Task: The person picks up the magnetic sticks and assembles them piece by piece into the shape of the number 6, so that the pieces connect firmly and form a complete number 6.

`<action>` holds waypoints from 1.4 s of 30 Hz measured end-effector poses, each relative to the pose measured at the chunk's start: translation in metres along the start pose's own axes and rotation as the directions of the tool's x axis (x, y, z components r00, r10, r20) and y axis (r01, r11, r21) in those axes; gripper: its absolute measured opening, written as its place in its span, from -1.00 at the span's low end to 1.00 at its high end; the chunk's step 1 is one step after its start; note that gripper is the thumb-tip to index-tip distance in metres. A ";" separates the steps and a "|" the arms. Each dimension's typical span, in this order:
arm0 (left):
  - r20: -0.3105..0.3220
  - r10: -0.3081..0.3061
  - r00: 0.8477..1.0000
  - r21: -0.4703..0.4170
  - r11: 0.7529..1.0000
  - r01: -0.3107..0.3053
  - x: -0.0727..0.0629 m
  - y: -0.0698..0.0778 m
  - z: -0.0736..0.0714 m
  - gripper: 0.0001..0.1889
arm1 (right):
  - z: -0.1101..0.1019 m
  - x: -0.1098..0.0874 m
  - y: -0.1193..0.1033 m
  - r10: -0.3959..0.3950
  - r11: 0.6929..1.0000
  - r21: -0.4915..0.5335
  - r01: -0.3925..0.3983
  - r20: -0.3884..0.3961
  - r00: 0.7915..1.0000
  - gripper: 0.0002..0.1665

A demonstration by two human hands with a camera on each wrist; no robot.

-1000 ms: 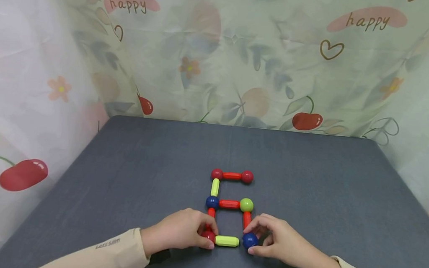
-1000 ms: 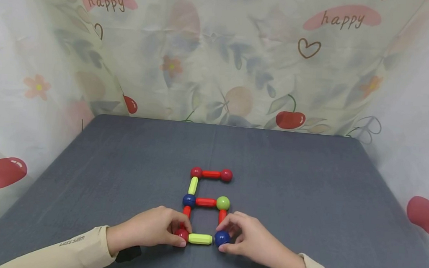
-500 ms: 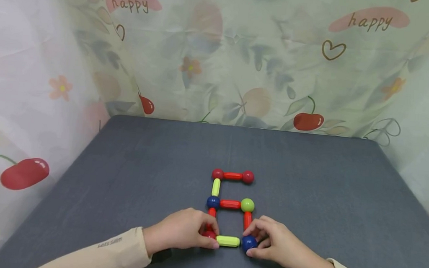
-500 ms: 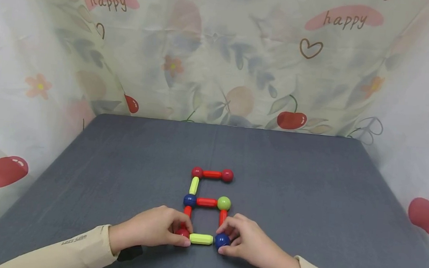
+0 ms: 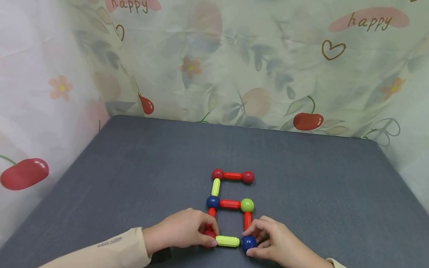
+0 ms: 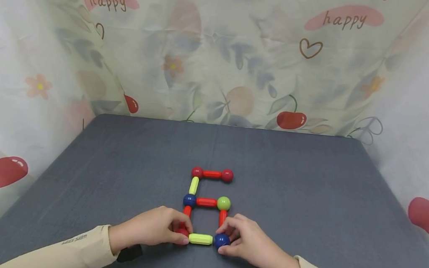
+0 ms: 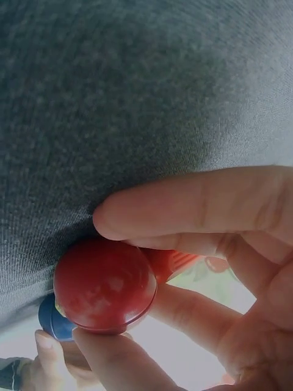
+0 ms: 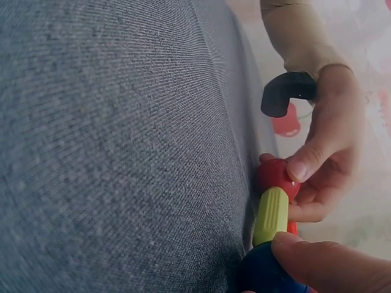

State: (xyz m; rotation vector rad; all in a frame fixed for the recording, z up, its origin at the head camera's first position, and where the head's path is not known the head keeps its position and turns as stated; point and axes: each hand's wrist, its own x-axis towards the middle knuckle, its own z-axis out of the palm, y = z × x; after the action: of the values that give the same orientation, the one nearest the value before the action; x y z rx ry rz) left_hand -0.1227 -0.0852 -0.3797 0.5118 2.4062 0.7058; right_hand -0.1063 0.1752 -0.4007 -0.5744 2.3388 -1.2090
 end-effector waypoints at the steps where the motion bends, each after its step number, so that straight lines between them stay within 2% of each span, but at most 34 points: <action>1: 0.003 0.001 1.000 -0.007 1.000 -0.001 0.000 0.000 0.000 -0.88 | 0.000 0.000 0.000 0.000 1.000 0.000 0.000 -0.002 1.000 -0.67; 10: 0.020 0.001 1.000 -0.050 0.999 0.000 -0.001 0.000 -0.002 -0.88 | 0.002 0.001 -0.002 -0.018 1.000 -0.006 0.018 -0.011 1.000 -0.66; 23: 0.013 0.011 1.000 -0.054 0.998 -0.011 -0.002 0.000 -0.003 -0.87 | 0.002 0.002 -0.001 0.000 1.000 -0.001 0.000 -0.011 1.000 -0.65; 29: 0.008 0.016 1.000 -0.055 0.998 -0.016 -0.002 0.000 -0.002 -0.87 | -0.002 0.002 -0.004 0.025 1.000 -0.007 -0.025 -0.010 1.000 -0.55; 33: 0.006 0.014 1.000 -0.057 0.998 -0.014 -0.002 0.000 -0.002 -0.87 | -0.009 0.005 -0.008 0.045 0.999 -0.010 -0.046 -0.078 0.996 -0.46; 37: 0.006 0.013 1.000 -0.059 0.998 -0.013 -0.002 0.001 -0.002 -0.87 | -0.016 0.010 -0.009 0.109 0.994 -0.007 -0.111 -0.133 0.985 -0.49; 42: 0.003 0.010 1.000 -0.059 0.998 -0.009 -0.003 0.001 -0.003 -0.87 | -0.017 0.016 -0.005 0.150 0.988 0.039 -0.147 -0.092 0.984 -0.50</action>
State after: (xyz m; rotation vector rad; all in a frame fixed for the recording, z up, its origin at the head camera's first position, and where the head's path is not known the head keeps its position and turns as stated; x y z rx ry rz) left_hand -0.1217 -0.0870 -0.3759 0.5000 2.3737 0.7776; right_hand -0.1280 0.1748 -0.3908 -0.3317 2.3879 -1.2262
